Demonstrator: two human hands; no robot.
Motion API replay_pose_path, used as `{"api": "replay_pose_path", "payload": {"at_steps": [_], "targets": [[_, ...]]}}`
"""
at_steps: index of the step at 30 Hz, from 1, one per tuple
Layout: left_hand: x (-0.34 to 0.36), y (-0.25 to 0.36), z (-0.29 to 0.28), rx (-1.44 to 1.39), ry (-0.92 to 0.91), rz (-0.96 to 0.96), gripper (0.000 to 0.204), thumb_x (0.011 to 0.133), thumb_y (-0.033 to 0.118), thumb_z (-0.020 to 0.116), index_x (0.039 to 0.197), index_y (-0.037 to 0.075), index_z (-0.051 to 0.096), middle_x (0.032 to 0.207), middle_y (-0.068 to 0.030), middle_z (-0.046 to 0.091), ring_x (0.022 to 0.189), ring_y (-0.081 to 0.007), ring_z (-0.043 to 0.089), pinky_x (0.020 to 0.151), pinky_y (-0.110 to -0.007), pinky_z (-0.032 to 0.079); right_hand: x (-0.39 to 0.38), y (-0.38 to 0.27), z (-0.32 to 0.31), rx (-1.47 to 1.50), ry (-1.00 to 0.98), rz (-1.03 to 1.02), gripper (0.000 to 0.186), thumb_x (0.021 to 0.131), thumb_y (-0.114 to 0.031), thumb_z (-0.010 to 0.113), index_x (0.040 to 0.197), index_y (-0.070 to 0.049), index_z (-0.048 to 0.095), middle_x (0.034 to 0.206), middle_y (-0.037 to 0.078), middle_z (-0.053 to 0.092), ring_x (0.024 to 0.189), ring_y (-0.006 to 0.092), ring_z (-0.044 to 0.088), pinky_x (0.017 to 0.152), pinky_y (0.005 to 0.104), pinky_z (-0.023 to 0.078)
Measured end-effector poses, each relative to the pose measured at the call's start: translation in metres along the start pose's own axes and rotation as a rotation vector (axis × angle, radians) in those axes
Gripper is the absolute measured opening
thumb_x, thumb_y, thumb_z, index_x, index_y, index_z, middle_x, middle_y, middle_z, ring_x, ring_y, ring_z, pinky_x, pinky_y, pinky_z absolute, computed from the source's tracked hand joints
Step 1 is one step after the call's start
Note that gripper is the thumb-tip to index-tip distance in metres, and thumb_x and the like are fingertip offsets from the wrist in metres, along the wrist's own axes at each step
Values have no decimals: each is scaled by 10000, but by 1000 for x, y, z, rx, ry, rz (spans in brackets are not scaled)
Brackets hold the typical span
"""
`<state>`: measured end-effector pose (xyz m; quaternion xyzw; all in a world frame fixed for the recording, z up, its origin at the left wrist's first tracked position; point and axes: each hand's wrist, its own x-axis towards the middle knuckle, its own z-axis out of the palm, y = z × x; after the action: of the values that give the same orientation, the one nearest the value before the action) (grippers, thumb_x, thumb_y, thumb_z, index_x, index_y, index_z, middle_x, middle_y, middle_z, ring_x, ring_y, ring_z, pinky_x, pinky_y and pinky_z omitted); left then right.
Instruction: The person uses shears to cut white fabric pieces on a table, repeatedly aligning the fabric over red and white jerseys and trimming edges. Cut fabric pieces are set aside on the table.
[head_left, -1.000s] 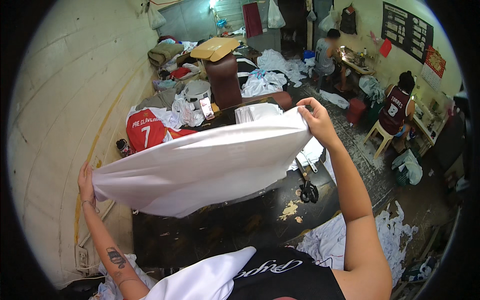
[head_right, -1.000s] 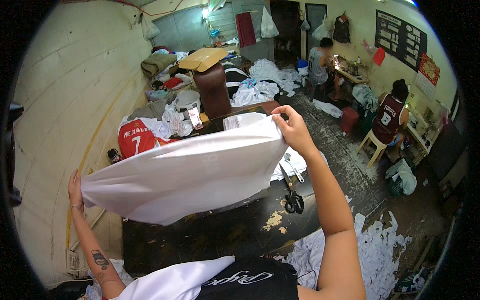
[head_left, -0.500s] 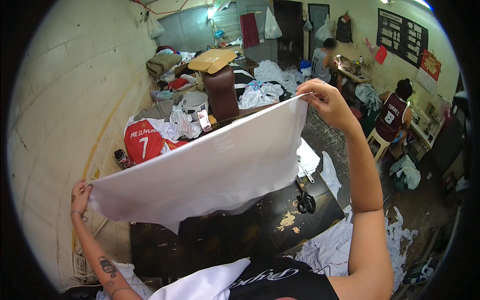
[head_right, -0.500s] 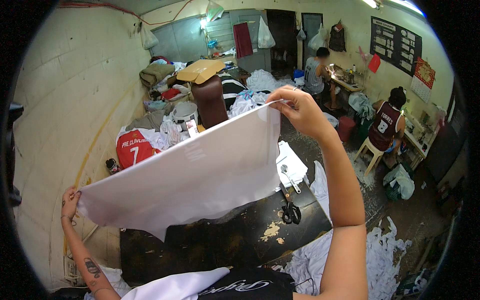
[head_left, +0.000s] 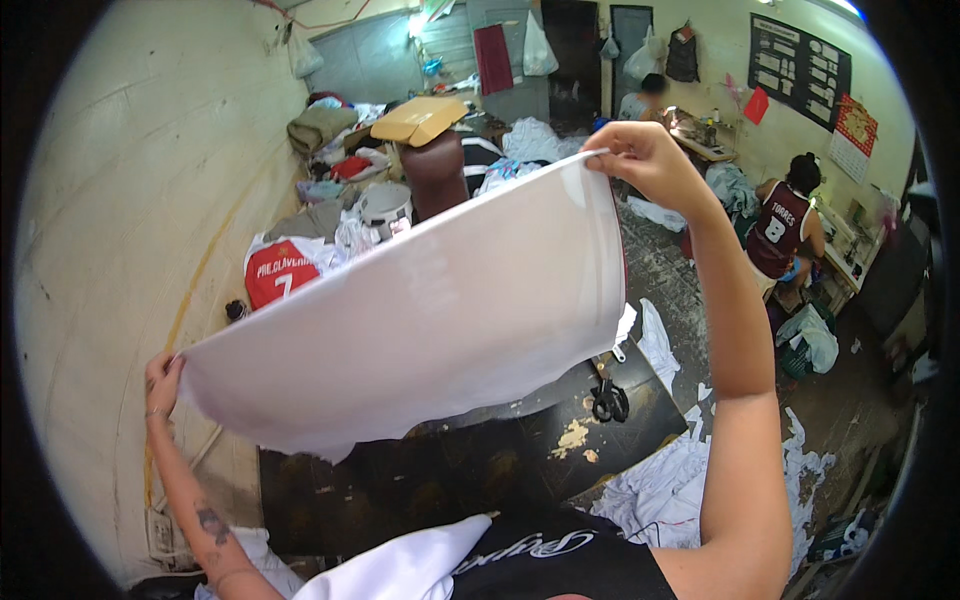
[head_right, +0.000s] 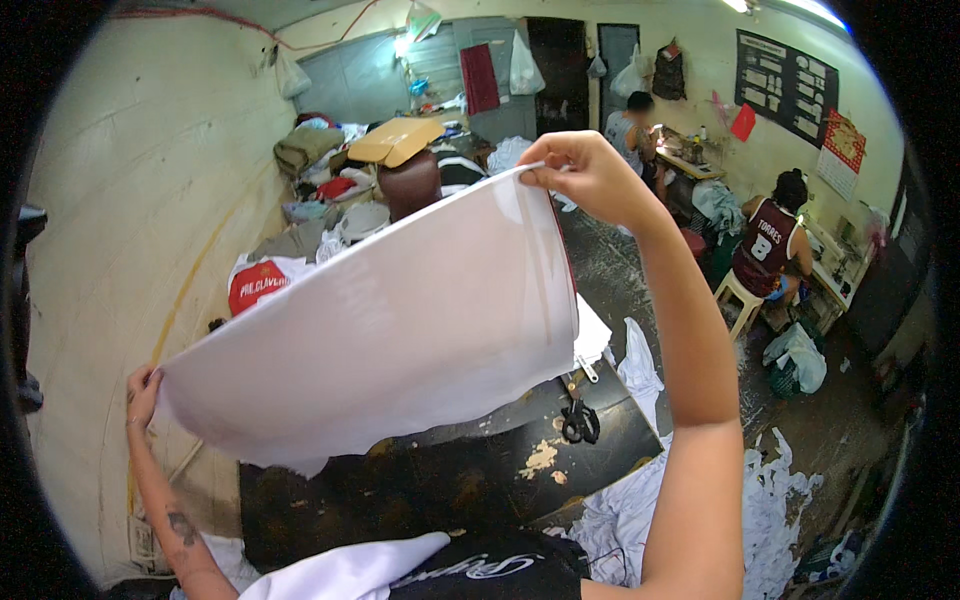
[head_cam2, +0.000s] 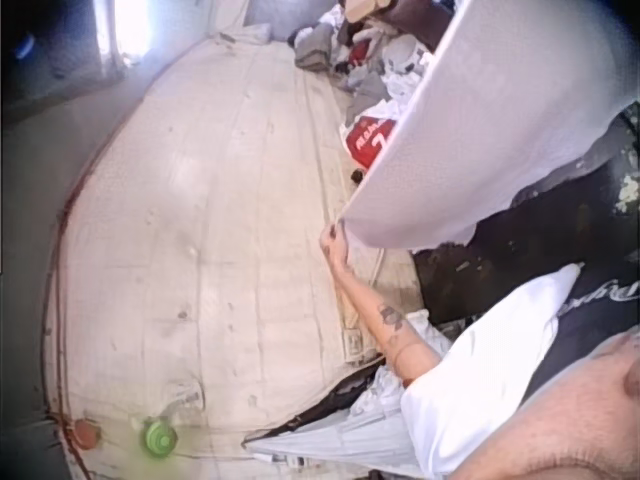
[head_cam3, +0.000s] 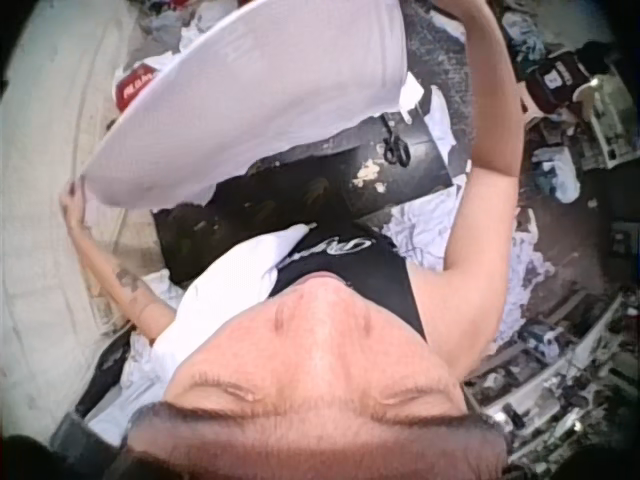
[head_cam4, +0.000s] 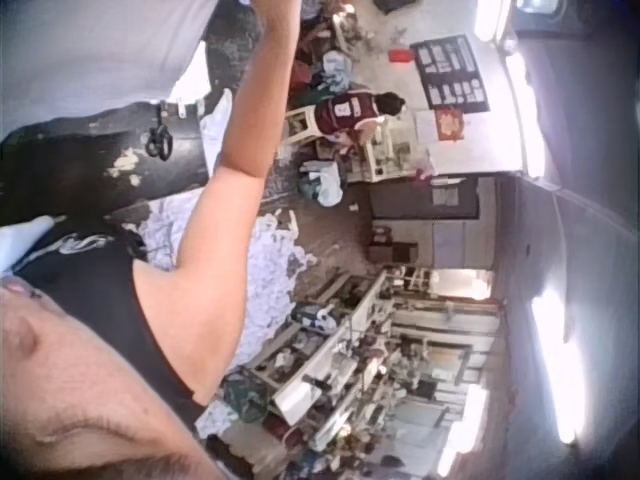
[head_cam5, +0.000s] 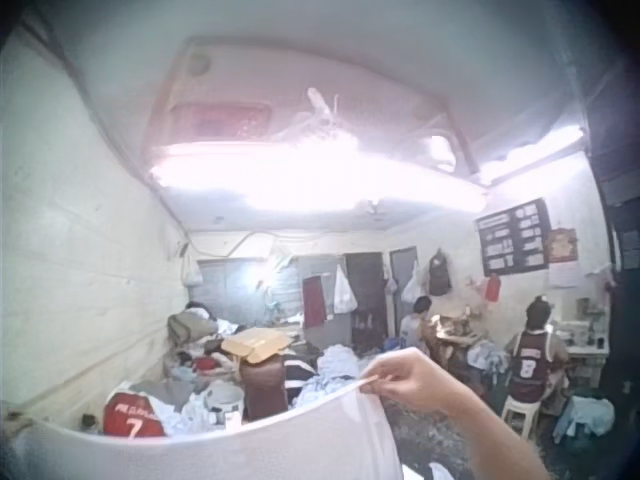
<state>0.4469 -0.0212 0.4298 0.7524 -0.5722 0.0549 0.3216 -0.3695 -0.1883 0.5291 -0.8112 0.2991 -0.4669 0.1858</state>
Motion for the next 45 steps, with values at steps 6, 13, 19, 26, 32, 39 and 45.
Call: {"api": "replay_pose_path", "payload": {"at_steps": [6, 13, 19, 26, 32, 39, 45], "targets": [[35, 30, 15, -91, 219, -45, 222, 981, 212, 723, 1039, -2, 718, 793, -33, 626, 760, -130, 565, 708, -292, 472, 45, 30, 9, -56, 167, 82, 175, 982, -104, 741, 1118, 4, 760, 976, 63, 765, 904, 111, 676, 850, 286, 552], [-39, 6, -24, -235, 297, 96, 129, 947, 7, 714, 1075, 1, 724, 999, -48, 659, 945, -135, 592, 890, -268, 489, -24, 17, -7, -162, 122, -53, 188, 1024, -168, 672, 1088, 5, 707, 1041, 54, 711, 953, 109, 630, 871, 281, 505], [-179, -65, 99, -163, 196, -61, 219, 898, -43, 685, 1100, 12, 750, 1051, -90, 690, 1008, -215, 661, 946, -326, 516, -194, 88, 101, 139, 121, 488, 73, 1038, -77, 604, 1056, -12, 630, 843, 9, 594, 760, 93, 583, 686, 262, 472], [-315, -80, 250, 181, 278, -278, 235, 761, 55, 803, 959, 180, 819, 966, -76, 577, 964, -312, 540, 940, -459, 458, -385, 205, 243, 396, 391, 1030, 246, 983, -168, 772, 1079, 44, 693, 920, 73, 714, 818, 139, 711, 737, 311, 629], [-394, -89, 305, -174, -44, -915, 199, 927, 104, 661, 1103, 69, 748, 830, -134, 724, 772, -227, 743, 760, -380, 595, -476, 212, 298, 394, 376, 1380, 335, 951, 2, 730, 1245, -3, 570, 1016, 130, 708, 828, 189, 720, 737, 303, 648], [-356, -107, 279, -666, 17, -942, 234, 970, 89, 719, 1186, 2, 696, 1046, -65, 696, 912, -172, 695, 818, -298, 627, -479, 195, 285, 385, 255, 1261, 461, 904, 72, 672, 1328, -35, 528, 1089, 144, 673, 826, 159, 672, 712, 270, 585], [-346, -118, 272, -606, 147, -920, 374, 943, -32, 639, 1314, 8, 665, 1272, -130, 641, 1117, -228, 669, 946, -341, 603, -477, 167, 293, -416, -190, 672, 433, 792, 26, 704, 1223, -15, 705, 1257, 229, 633, 1153, 374, 618, 959, 426, 532]]}}
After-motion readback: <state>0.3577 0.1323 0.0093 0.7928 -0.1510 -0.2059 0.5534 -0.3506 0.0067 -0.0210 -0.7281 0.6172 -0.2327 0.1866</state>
